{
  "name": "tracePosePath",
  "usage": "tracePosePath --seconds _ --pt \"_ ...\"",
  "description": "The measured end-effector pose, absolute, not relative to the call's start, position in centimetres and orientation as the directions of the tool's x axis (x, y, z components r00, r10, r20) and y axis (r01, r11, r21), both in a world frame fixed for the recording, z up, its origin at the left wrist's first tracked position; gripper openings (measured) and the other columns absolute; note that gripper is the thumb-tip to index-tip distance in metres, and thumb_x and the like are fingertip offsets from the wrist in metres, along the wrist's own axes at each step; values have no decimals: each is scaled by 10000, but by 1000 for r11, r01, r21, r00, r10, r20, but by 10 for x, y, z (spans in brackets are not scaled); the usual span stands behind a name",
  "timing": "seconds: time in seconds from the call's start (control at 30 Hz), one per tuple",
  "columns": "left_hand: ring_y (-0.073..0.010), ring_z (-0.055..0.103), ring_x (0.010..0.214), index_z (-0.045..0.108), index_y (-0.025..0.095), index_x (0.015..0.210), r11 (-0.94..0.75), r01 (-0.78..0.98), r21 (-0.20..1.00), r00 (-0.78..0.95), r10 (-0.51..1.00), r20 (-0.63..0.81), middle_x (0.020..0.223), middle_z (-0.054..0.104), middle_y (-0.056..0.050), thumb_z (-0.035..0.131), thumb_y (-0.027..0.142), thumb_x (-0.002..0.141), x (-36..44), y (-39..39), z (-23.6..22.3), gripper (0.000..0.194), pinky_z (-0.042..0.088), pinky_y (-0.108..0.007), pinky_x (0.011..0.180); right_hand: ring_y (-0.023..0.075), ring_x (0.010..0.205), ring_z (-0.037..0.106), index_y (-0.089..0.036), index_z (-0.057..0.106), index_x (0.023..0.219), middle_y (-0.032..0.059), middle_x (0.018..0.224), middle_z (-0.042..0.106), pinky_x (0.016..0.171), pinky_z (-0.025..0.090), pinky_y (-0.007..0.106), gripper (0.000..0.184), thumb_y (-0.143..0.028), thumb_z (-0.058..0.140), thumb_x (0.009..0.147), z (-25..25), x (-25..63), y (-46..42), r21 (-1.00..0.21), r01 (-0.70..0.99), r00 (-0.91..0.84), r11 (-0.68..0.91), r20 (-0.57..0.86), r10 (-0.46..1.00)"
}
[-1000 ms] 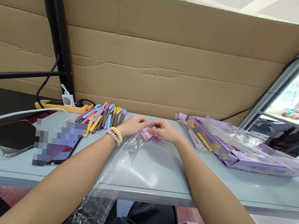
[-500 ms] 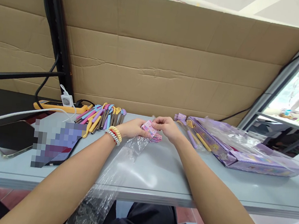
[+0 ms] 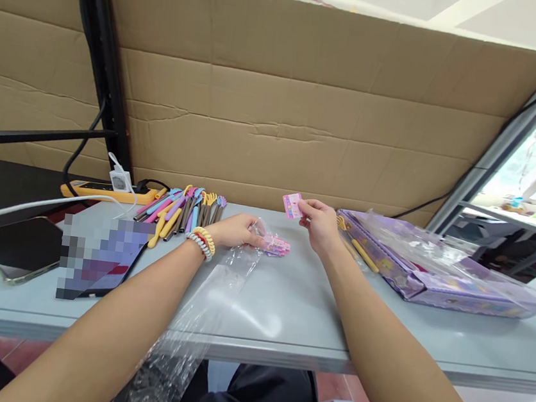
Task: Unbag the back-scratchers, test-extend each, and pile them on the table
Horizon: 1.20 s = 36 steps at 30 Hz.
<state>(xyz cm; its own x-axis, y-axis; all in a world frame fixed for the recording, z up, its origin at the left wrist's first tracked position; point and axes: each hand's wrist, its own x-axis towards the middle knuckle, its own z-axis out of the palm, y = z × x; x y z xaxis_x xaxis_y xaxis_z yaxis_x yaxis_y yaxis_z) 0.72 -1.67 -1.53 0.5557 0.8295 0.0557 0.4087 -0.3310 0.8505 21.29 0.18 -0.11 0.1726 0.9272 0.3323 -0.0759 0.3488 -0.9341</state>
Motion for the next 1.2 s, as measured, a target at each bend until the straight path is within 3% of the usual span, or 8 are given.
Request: tracePosePath --seconds 0.2,0.4,0.53,0.67,0.77,0.97,1.2 --pt "-97 493 515 568 151 871 -343 365 866 537 837 105 600 593 13 705 383 667 5 -12 -16 338 371 -226 492 55 423 340 -139 662 675 -39 482 474 413 270 233 285 -386 751 562 -2 210 -1 -914 43 65 404 406 912" --pt "-79 454 473 570 141 868 -352 346 869 442 879 180 547 548 37 698 343 685 4 -14 -12 301 350 -221 481 96 460 485 -135 648 751 19 603 601 463 375 255 350 -456 700 620 -4 208 -3 -897 162 -37 411 410 911" --pt "-80 453 478 568 144 842 -338 305 890 425 885 191 529 533 42 701 341 689 5 -17 -9 283 344 -218 479 70 460 388 -144 605 635 -14 531 522 458 295 241 276 -408 683 624 -6 209 -1 -856 331 -10 396 417 909" --pt "-74 443 466 565 148 835 -349 310 884 417 886 203 521 525 47 701 330 693 5 -16 -10 268 348 -217 479 62 462 312 -167 508 548 -43 490 418 464 231 245 294 -416 624 654 -7 210 2 -871 326 27 366 396 918" --pt "-76 455 478 566 148 828 -351 306 885 423 883 204 540 534 42 707 341 688 4 -14 -12 277 359 -218 484 70 469 322 -172 504 568 -47 483 409 474 236 247 286 -418 618 658 -8 211 2 -860 384 -40 335 347 937" --pt "-72 449 486 573 139 815 -376 317 870 420 879 227 548 534 40 701 336 689 5 -15 -10 267 361 -216 487 82 487 355 -163 514 543 -33 482 453 491 266 248 211 -310 615 656 -9 210 -2 -705 662 -201 254 159 967" --pt "-81 465 484 581 140 824 -388 351 852 419 879 227 548 535 41 691 334 689 5 -14 -12 261 376 -222 492 105 511 450 -165 533 539 10 543 570 485 287 243 128 -207 607 635 -14 207 0 -492 839 -173 232 163 971"
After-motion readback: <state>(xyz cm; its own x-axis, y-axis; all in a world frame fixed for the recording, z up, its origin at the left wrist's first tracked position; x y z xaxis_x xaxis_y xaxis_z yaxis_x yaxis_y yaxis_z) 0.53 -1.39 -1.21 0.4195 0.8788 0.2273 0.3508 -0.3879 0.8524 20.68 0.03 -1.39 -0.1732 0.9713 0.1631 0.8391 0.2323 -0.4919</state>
